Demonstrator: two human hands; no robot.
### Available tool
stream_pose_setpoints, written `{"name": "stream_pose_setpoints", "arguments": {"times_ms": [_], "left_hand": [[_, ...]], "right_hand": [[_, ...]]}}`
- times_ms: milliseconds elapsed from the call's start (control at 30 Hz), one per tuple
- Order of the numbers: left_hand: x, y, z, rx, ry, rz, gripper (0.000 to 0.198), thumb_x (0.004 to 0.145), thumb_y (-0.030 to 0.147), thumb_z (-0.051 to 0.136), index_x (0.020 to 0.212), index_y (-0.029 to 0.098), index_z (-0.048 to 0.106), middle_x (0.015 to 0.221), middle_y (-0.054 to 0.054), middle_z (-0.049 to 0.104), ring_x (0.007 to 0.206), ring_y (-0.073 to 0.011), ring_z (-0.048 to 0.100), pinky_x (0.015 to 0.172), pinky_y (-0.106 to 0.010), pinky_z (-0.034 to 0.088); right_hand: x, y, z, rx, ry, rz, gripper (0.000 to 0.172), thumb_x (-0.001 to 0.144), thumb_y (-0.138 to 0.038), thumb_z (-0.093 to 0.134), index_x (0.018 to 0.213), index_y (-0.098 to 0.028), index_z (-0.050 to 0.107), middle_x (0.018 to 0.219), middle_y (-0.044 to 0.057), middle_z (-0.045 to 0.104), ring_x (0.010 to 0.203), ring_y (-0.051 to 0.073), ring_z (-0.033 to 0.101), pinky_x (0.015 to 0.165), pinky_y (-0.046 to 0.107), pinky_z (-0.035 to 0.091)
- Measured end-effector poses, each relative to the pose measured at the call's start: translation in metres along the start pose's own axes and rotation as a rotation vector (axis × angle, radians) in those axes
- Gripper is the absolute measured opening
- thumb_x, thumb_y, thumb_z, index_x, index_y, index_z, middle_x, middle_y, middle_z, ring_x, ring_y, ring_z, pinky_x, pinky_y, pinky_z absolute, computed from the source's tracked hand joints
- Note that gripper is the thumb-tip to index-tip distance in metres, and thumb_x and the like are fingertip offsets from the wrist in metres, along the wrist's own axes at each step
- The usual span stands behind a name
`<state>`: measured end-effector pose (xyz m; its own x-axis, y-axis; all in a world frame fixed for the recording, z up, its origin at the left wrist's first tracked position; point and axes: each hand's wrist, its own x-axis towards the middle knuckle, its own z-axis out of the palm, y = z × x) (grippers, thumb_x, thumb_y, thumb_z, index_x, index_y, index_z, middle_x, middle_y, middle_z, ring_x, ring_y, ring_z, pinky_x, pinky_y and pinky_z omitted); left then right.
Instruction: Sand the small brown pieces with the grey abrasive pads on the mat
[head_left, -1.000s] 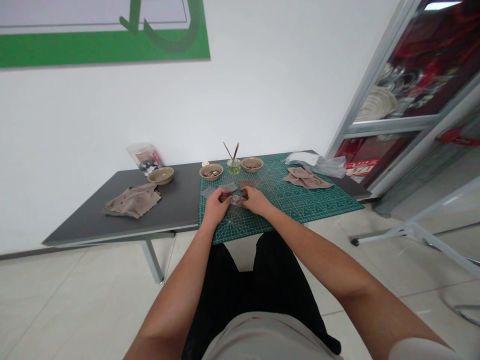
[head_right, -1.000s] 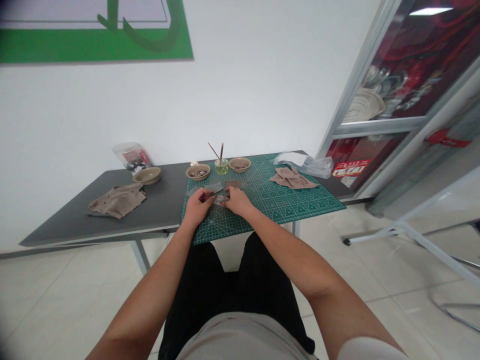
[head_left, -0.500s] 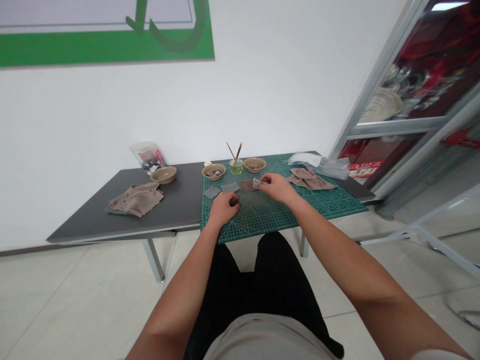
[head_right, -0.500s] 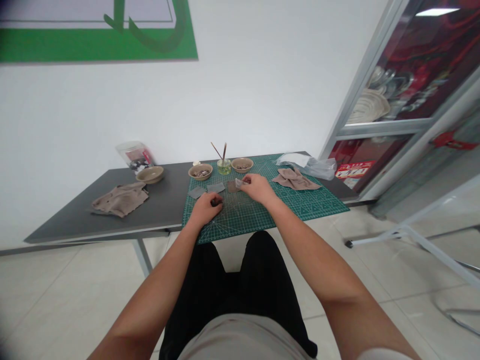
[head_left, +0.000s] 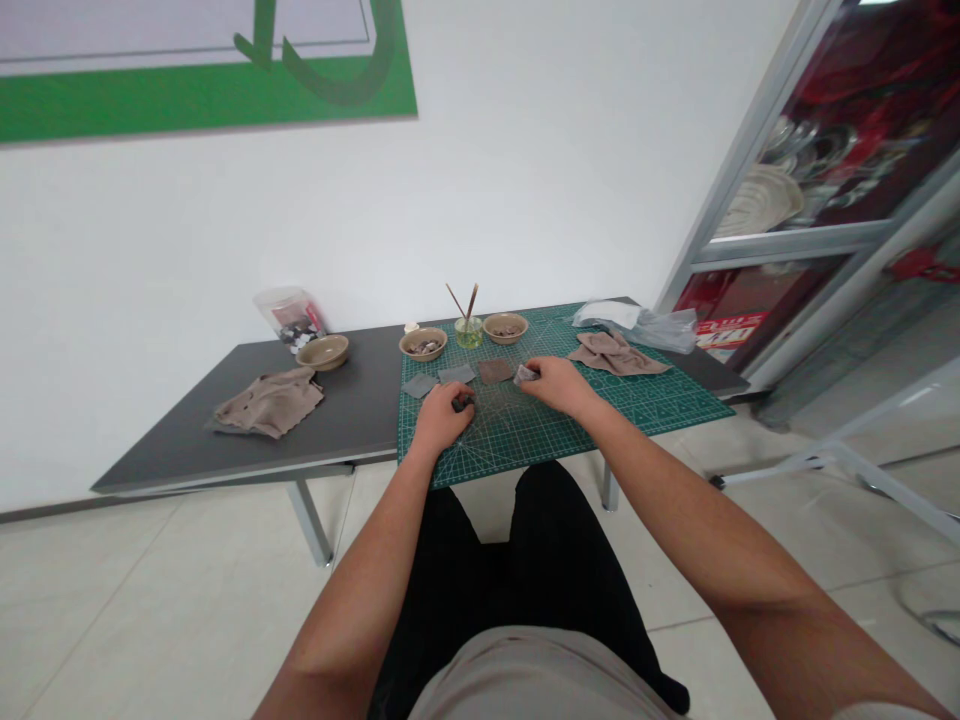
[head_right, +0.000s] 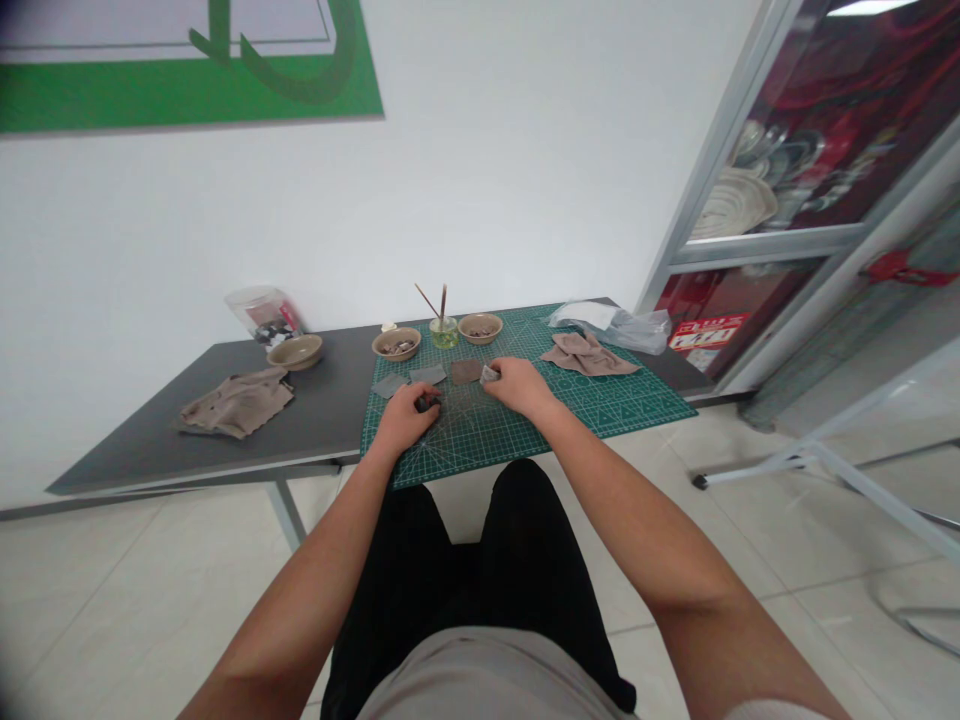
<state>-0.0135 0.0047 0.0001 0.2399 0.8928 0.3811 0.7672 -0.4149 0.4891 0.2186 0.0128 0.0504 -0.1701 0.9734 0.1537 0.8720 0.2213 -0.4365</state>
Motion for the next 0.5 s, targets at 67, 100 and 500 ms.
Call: {"name": "stream_pose_setpoints", "arguments": {"times_ms": [67, 100, 500], "left_hand": [[0.0003, -0.0014, 0.0006, -0.014, 0.005, -0.006, 0.019, 0.077, 0.020, 0.061, 0.095, 0.021, 0.068, 0.082, -0.002, 0.065, 0.083, -0.0206, 0.056, 0.078, -0.033, 0.044], [0.0005, -0.0019, 0.0008, -0.015, 0.003, -0.007, 0.019, 0.077, 0.020, 0.061, 0.095, 0.021, 0.068, 0.081, -0.001, 0.065, 0.083, -0.0206, 0.056, 0.078, -0.033, 0.044], [0.0009, 0.0005, -0.0006, 0.027, -0.028, -0.023, 0.019, 0.078, 0.022, 0.060, 0.094, 0.021, 0.069, 0.084, -0.003, 0.067, 0.086, -0.0222, 0.057, 0.082, -0.035, 0.046]], "right_hand": [[0.0006, 0.0009, 0.0023, -0.003, -0.027, 0.020, 0.018, 0.075, -0.025, 0.064, 0.090, -0.018, 0.071, 0.092, 0.007, 0.074, 0.083, 0.019, 0.063, 0.068, 0.024, 0.039], [0.0007, 0.0016, 0.0040, -0.011, -0.046, 0.032, 0.020, 0.074, -0.025, 0.066, 0.093, -0.017, 0.071, 0.094, 0.007, 0.074, 0.085, 0.020, 0.064, 0.069, 0.024, 0.039], [-0.0026, 0.0085, 0.0041, -0.040, -0.032, 0.058, 0.020, 0.078, -0.028, 0.066, 0.095, -0.017, 0.070, 0.097, 0.009, 0.074, 0.090, 0.022, 0.066, 0.071, 0.026, 0.042]]}}
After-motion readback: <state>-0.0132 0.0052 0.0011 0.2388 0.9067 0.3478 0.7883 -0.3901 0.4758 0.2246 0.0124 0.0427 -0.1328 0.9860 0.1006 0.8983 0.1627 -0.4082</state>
